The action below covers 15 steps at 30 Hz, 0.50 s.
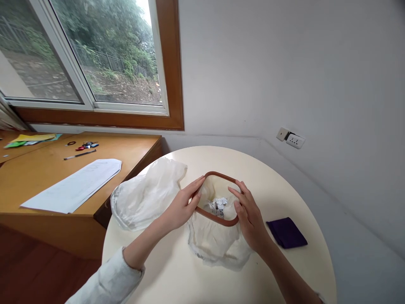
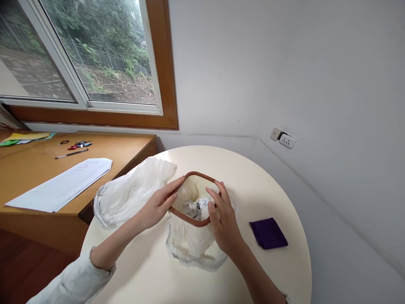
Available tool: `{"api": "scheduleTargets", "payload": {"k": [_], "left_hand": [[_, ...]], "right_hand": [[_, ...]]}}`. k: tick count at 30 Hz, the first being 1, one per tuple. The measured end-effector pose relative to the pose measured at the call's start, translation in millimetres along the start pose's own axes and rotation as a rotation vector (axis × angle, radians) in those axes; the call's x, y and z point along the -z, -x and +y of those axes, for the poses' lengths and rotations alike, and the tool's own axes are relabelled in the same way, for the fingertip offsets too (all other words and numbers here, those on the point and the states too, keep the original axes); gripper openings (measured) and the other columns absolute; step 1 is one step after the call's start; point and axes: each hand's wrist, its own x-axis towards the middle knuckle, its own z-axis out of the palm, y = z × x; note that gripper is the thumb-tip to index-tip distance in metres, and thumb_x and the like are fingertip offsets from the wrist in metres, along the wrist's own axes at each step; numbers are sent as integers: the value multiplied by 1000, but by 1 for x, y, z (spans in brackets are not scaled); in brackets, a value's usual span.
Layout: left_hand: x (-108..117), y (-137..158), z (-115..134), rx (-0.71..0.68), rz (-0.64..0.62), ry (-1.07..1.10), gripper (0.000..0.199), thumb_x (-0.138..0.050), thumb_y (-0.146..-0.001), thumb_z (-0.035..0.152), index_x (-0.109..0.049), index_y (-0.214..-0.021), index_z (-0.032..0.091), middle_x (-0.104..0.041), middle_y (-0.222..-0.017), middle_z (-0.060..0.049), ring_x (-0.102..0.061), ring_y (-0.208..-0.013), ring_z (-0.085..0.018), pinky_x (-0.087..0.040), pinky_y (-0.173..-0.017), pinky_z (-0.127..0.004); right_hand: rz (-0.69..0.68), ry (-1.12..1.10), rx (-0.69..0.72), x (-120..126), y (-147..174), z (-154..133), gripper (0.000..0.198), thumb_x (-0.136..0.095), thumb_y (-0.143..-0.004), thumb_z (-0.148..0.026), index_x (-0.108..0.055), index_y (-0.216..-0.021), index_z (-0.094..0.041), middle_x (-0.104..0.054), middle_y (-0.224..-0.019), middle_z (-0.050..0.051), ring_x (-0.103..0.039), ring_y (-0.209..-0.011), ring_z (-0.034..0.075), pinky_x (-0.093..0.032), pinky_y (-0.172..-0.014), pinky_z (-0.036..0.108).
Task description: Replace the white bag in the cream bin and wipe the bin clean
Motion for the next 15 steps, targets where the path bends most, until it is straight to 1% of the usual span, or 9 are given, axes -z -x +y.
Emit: {"api": "scheduleTargets", "payload": {"k": [5,9,12,15], "left_hand": [[1,2,0,28,-24,-71,45,-32,-91,32,-35,-135,22,-33,-143,-1,-30,-131,-21,-25,-110,-39],[3,1,1,36,-46,-114,45,-32,-91,34,-36,-134,24,-34,-142,-1,-30,-131,-22,-25,-110,-40],[2,1,1,47,-48,-131,44,-32,-91,34,-37,-134,24,-35,-142,-1,-31,-130,-22,-26,-109,-40],[-1,2,0,49,-43,-119,44,-30,-92,34,-36,-134,24,-34,-142,0,-31,-130,-21,-27,-109,-38]], "right_hand": [[-14,84,-20,3,1,2,44,-29,-92,-32,-32,-135,-23,-23,-146,6,-23,-133,22,-29,-105,45],[-29,165,3,5,2,3,45,-29,-92,-29,-30,-136,-23,-27,-145,6,-23,-133,21,-28,-106,46],[-19,164,45,1,4,5,46,-25,-92,-27,-27,-138,-22,-24,-146,6,-20,-134,21,-25,-107,45],[-4,131,52,-4,6,7,46,-21,-93,-25,-22,-139,-22,-18,-148,5,-16,-135,20,-21,-108,47]]}}
